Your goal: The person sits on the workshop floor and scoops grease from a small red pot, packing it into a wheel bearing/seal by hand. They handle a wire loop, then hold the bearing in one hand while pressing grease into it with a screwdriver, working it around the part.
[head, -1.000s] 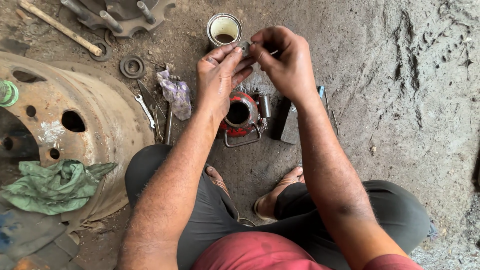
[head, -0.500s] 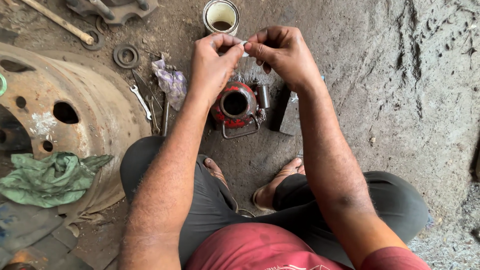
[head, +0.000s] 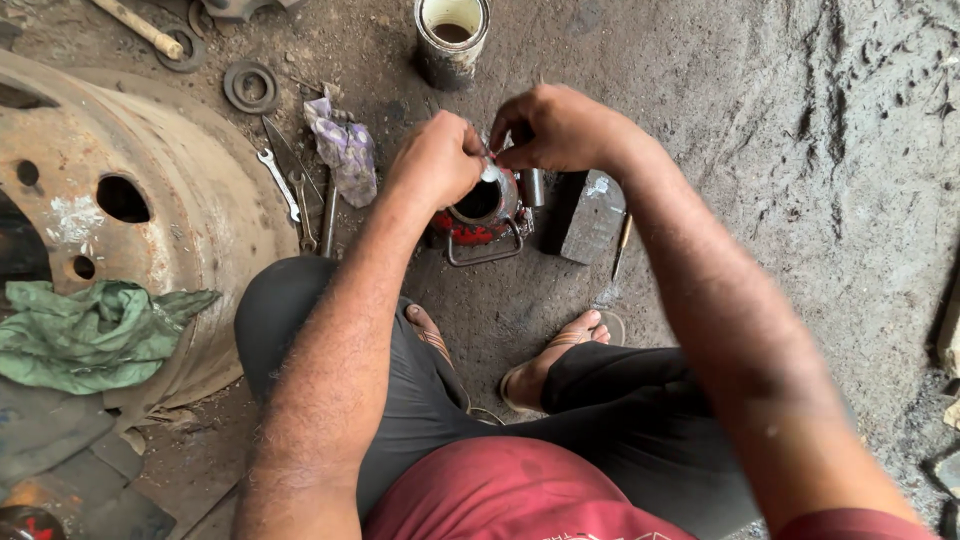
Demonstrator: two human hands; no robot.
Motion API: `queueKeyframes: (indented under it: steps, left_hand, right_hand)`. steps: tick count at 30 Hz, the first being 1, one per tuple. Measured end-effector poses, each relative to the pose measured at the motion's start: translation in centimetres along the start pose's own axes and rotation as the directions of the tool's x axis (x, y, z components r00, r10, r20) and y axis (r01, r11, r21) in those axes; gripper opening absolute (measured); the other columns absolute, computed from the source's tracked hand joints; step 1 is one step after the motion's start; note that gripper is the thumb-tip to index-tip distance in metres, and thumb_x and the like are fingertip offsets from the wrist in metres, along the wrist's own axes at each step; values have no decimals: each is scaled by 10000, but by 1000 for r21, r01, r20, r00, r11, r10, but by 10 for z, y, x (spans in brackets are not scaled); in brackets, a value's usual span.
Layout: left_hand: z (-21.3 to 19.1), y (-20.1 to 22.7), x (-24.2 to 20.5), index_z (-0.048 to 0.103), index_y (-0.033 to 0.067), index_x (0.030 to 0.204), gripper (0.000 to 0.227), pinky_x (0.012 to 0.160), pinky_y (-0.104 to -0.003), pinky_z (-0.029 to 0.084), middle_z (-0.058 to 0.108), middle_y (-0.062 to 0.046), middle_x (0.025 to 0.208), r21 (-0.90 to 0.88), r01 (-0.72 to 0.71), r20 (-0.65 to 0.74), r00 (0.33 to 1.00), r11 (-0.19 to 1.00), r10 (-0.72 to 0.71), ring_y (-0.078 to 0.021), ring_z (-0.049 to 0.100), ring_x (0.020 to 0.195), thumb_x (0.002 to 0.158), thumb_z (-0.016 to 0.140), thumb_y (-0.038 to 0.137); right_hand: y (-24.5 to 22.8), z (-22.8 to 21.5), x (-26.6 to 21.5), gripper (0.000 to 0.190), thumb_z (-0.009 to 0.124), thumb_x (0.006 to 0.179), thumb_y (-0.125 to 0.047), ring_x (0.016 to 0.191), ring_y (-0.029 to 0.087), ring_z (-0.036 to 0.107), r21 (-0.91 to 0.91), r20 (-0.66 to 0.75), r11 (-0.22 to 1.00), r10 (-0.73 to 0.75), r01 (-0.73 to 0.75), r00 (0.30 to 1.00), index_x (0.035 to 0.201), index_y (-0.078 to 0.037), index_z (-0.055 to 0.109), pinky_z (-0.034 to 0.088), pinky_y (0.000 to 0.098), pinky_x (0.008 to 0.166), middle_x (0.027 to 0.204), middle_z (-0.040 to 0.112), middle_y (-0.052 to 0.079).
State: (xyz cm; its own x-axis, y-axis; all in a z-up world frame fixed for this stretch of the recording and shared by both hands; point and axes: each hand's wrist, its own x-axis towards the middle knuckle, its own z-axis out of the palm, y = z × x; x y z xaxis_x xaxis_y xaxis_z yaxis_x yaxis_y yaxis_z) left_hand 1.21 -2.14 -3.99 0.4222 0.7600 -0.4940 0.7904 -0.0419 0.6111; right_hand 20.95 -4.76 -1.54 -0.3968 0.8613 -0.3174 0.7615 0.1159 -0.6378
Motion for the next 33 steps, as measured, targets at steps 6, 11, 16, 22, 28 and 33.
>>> queueKeyframes:
  steps: [6, 11, 16, 22, 28, 33]
  left_hand:
    - [0, 3, 7, 779, 91, 981, 230, 837, -390, 555, 770, -87, 976, -159, -72, -102, 993, 985, 56, -214, 734, 921, 778, 820, 191]
    - [8, 7, 7, 788, 59, 966, 189, 676, -331, 573, 771, -69, 740, -266, -52, 18, 998, 962, 59, -142, 732, 672, 813, 768, 170]
    - [11, 5, 10, 777, 11, 972, 180, 589, -311, 562, 763, -71, 726, -415, -119, 21, 990, 902, 141, -119, 701, 615, 845, 732, 130]
    - [3, 1, -3, 801, 69, 913, 125, 768, -456, 547, 789, -141, 887, 65, -244, -278, 927, 968, 253, -291, 722, 810, 861, 752, 172]
    - [-44, 19, -43, 744, 82, 1036, 242, 802, -473, 563, 757, -160, 995, 207, -89, -156, 980, 974, 123, -326, 736, 889, 941, 731, 305]
    - [-58, 15, -45, 744, 77, 1043, 250, 761, -461, 564, 763, -154, 941, 194, -154, -207, 959, 969, 194, -313, 735, 834, 937, 729, 304]
  right_hand:
    - [-22, -9, -32, 393, 851, 828, -285, 801, 318, 701, -320, -156, 921, -282, 222, 947, 1128, -60, 735, 573, 452, 689, 877, 685, 119]
    - [-17, 12, -54, 405, 835, 844, -264, 884, 297, 701, -409, -275, 896, -299, 170, 914, 1178, -75, 708, 579, 436, 726, 968, 680, 93]
    - [-16, 13, -61, 398, 833, 842, -272, 894, 289, 708, -418, -323, 902, -256, 106, 911, 1157, -77, 686, 586, 423, 737, 994, 681, 83]
    - [-20, 20, -60, 359, 822, 836, -263, 816, 308, 708, -301, -275, 953, -93, 6, 957, 1142, -113, 710, 576, 437, 681, 984, 693, 90]
    - [-21, 45, -49, 344, 795, 816, -214, 897, 301, 704, -342, -181, 922, -253, 180, 950, 1119, -83, 698, 582, 429, 705, 988, 677, 85]
    - [-22, 53, -32, 379, 819, 801, -322, 883, 299, 698, -403, -100, 901, -219, 162, 971, 1029, -51, 683, 575, 433, 676, 950, 667, 97]
